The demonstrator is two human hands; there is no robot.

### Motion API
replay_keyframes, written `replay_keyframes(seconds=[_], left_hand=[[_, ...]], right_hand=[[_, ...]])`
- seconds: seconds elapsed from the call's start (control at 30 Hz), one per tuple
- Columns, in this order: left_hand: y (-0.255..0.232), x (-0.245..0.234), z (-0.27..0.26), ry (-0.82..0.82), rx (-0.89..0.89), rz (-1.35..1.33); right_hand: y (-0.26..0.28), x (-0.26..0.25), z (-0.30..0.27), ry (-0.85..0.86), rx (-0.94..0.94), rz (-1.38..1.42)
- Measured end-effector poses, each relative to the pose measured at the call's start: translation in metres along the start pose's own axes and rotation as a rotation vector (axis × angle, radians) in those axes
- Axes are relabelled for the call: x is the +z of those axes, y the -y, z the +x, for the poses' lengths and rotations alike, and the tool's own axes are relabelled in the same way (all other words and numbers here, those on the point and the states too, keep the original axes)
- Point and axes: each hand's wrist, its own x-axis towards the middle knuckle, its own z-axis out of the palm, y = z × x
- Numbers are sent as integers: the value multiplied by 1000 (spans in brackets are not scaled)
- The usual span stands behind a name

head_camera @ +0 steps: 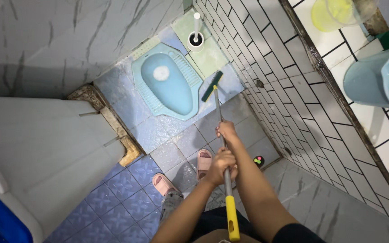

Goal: The person uses a squeegee to push water across the tiled bathroom floor around a squat toilet and a washing machine. They then pick up a plastic pitcher and pour water onto the floor near the washing machine.

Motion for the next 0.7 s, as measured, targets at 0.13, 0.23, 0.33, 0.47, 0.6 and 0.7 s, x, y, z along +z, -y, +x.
replay_keyframes(seconds=[0.13, 0.23, 0.33, 0.47, 0.6, 0.7], left_hand=[[36, -8, 23, 103, 72, 59], [44, -15, 24, 56, 11, 7], [24, -13, 4, 165, 7, -49], [7, 6, -11, 10, 97, -56], [41, 4, 20, -52, 101, -25], [32, 0, 3, 41, -22, -70]], right_hand=[[33, 7, 32, -3, 56, -55], [30, 4, 32, 16, -2, -92], [14, -3, 14, 64, -81, -96], [-13, -19, 0, 14, 44, 174], [24, -15, 26, 33, 40, 308], [1, -13, 6, 49, 78, 190]])
